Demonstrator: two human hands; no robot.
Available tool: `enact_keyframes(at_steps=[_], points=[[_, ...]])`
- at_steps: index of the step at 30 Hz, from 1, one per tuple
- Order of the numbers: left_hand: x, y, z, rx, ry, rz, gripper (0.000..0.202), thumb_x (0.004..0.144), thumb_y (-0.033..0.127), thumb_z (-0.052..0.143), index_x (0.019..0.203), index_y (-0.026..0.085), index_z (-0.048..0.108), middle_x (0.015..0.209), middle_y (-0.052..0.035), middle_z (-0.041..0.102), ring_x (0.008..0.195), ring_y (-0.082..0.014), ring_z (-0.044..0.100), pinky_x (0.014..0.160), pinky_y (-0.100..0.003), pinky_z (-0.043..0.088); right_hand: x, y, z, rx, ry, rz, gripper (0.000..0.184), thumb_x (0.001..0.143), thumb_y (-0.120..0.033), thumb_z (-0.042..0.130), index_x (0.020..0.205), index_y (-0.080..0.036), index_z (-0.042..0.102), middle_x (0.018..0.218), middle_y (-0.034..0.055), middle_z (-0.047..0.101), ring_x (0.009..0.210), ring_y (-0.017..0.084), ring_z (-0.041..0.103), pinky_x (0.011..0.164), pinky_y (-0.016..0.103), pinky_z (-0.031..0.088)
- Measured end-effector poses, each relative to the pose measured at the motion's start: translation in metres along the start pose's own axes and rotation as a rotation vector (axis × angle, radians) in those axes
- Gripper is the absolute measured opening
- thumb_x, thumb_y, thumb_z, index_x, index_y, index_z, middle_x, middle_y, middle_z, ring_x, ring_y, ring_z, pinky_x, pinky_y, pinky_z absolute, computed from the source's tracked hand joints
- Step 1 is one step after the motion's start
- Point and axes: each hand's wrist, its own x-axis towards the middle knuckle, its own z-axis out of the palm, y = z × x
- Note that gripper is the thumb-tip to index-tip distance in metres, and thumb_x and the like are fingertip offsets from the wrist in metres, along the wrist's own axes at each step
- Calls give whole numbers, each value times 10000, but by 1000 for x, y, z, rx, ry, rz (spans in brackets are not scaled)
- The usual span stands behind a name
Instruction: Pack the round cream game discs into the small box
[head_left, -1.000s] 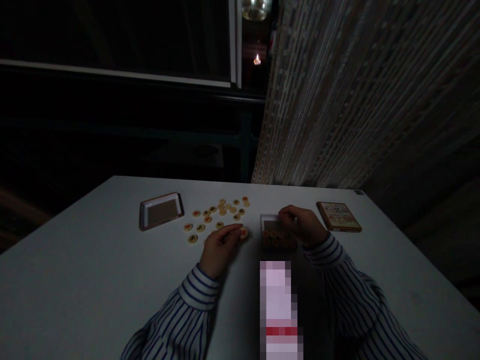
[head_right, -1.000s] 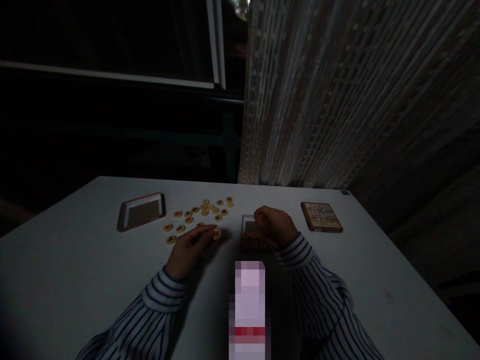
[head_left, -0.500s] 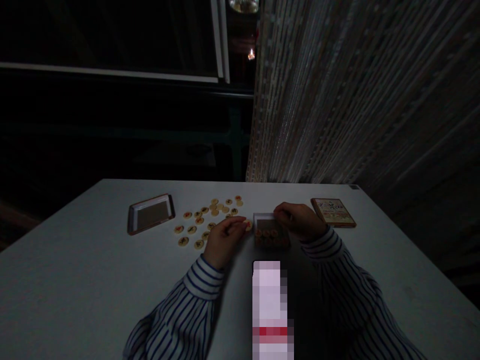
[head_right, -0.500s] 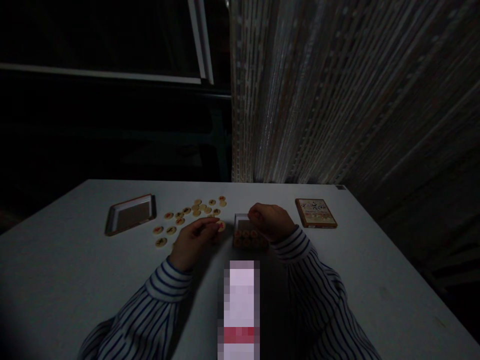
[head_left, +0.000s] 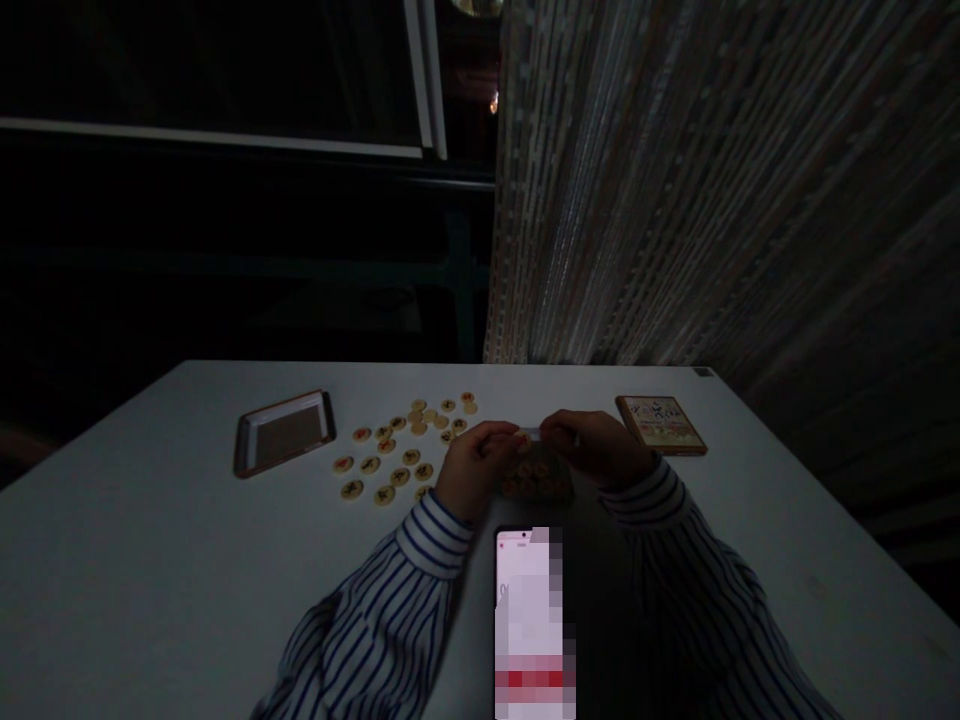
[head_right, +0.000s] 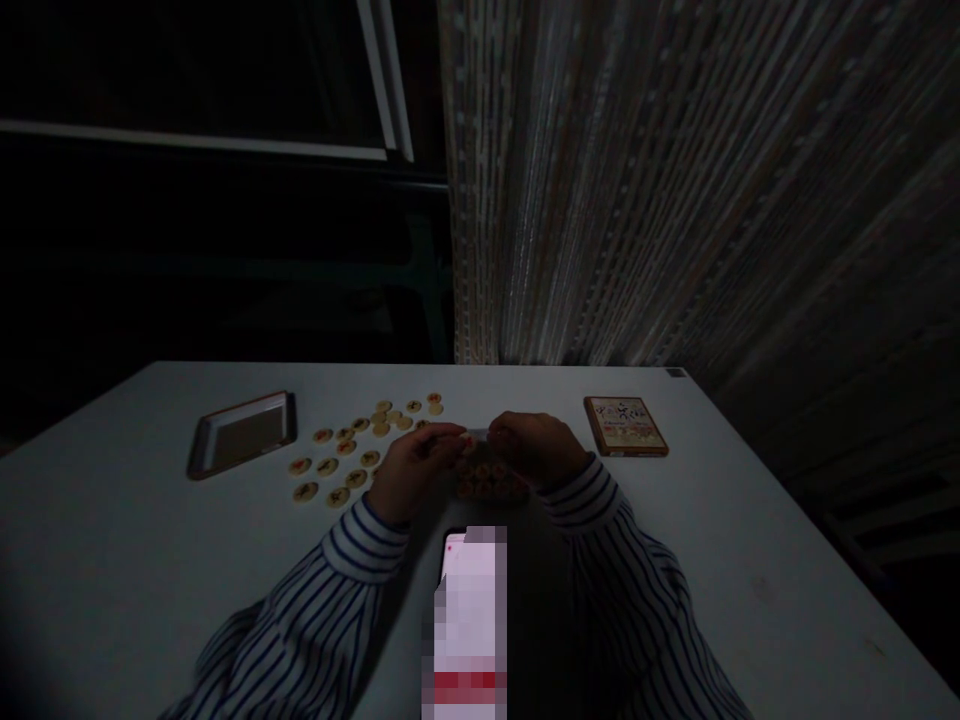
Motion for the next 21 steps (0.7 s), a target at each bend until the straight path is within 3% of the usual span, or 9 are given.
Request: enact_keyframes(at_steps=[6,10,15,21], points=[[10,3,8,26,-35,4,230,636,307,635,791,141,601,700,-22,660,674,-142,609,610,-243,485,-1,4,-2,-21,11,13,251,824,-348,417,938,-199,583,860,49,659,734,136,603,624,230,414],[17,3,13,7,-66,0,231,636,311,634,795,146,605,708,-19,660,683,-139,607,623,-243,483,-1,9,-1,-35,84,9,267,830,-311,404,1006,-190,564,856,52,660,722,136,600,628,237,417],[25,5,16,70,-86,12,234,641,332,628,795,157,615,743,-30,667,707,-156,611,624,-252,493,-2,10,-4,23,150,10,259,819,-282,418,1009,-183,563,826,45,659,689,123,591,623,232,422],[28,6,17,96,-96,29,227,629,340,640,766,159,630,748,-37,669,712,-162,611,626,-250,494,1,10,-4,69,133,13,199,803,-253,450,926,-189,593,789,28,656,665,110,582,600,214,419]])
